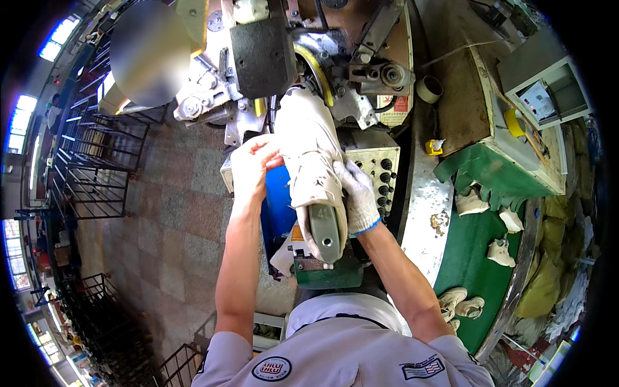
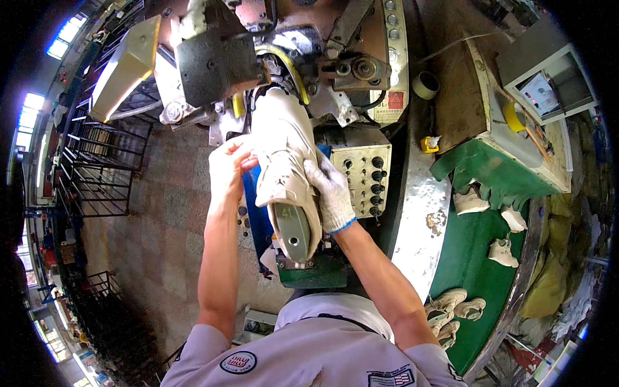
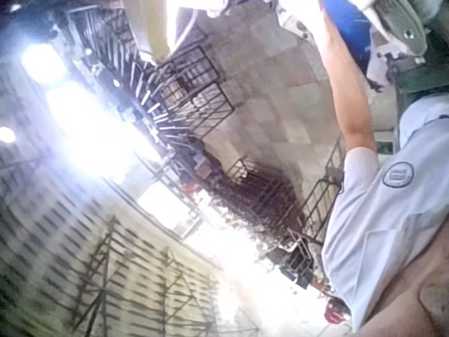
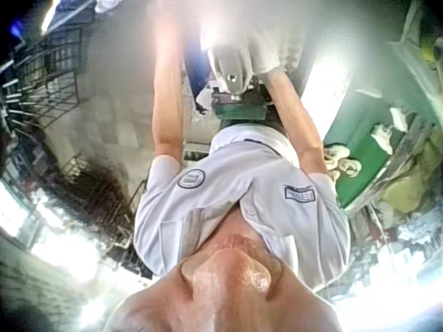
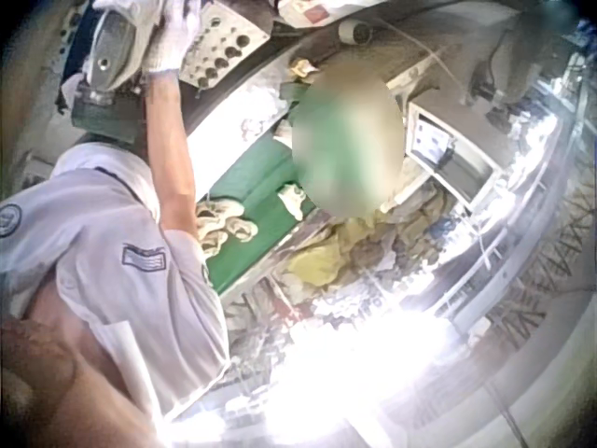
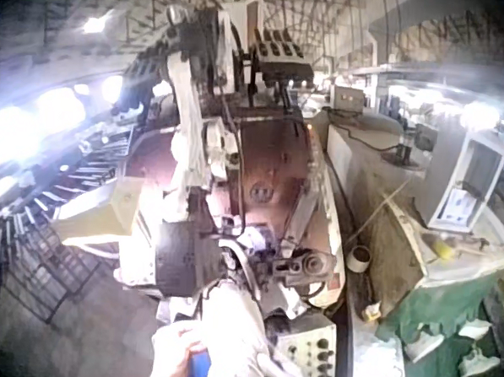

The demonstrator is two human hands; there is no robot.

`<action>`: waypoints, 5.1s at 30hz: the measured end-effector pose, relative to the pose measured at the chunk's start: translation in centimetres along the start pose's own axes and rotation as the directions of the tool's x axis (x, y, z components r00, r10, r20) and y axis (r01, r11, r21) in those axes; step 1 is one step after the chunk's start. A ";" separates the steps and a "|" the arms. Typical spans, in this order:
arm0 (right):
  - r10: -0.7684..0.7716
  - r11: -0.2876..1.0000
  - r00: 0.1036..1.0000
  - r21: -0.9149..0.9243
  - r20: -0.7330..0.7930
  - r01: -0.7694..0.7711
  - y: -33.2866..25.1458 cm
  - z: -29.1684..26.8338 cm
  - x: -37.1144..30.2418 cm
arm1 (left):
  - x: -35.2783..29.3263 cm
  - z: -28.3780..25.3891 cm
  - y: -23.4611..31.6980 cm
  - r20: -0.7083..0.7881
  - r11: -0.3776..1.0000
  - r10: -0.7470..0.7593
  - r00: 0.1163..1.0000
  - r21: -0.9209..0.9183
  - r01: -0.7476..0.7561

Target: The person picks up shoe uppers from a conveyor belt, positions them onto a toe-lasting machine, aligns the material for shaping, and operates the machine's control panel to process the shoes.

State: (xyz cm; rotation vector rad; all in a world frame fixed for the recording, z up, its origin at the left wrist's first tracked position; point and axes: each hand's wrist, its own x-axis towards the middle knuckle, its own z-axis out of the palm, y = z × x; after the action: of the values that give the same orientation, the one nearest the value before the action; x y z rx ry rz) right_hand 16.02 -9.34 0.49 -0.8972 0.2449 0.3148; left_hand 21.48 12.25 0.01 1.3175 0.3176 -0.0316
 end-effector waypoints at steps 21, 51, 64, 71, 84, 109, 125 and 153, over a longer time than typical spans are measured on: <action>-0.183 0.970 0.962 -0.199 -0.204 0.142 4.5 0.6 7.0 | -2.1 1.7 -6.5 0.176 0.920 -0.198 0.964 -0.306 0.244; -0.096 0.989 0.913 -0.139 -0.395 0.044 1.2 -10.6 -8.7 | -6.8 -12.5 -29.8 0.247 0.675 -0.677 0.693 0.586 0.449; -0.025 0.907 0.988 -0.411 0.155 0.087 0.6 1.2 -16.7 | -24.5 -1.9 6.4 -0.146 0.300 0.237 0.960 0.951 0.071; -0.396 0.879 0.918 -0.299 -0.019 0.373 -4.4 -6.6 -15.2 | -26.5 9.1 4.1 0.403 0.593 0.341 0.849 0.609 -0.527; -0.029 0.380 0.392 -0.373 -0.919 -0.847 -12.6 -54.0 -34.6 | -9.1 4.8 -4.1 -0.084 0.612 0.248 0.965 0.786 -0.089; -0.309 0.509 0.579 0.383 -0.755 0.771 -6.1 -53.3 -34.7 | -7.3 1.2 -3.5 -0.131 0.725 0.240 0.962 0.684 -0.087; 0.137 0.923 0.990 0.358 0.042 -0.143 -0.6 -10.3 -9.8 | -8.2 5.2 0.2 0.278 0.987 -0.147 0.949 -0.022 0.159; -0.116 0.993 0.988 -0.036 -0.102 0.112 4.3 0.5 6.6 | -1.9 0.6 -6.4 0.182 0.931 -0.232 0.956 -0.242 0.272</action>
State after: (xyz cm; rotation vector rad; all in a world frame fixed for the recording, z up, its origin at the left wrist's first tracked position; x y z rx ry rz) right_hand 20.62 -5.28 -4.58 -0.9552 0.2846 0.1660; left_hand 18.52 9.73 -5.46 0.9954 0.3482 -0.2958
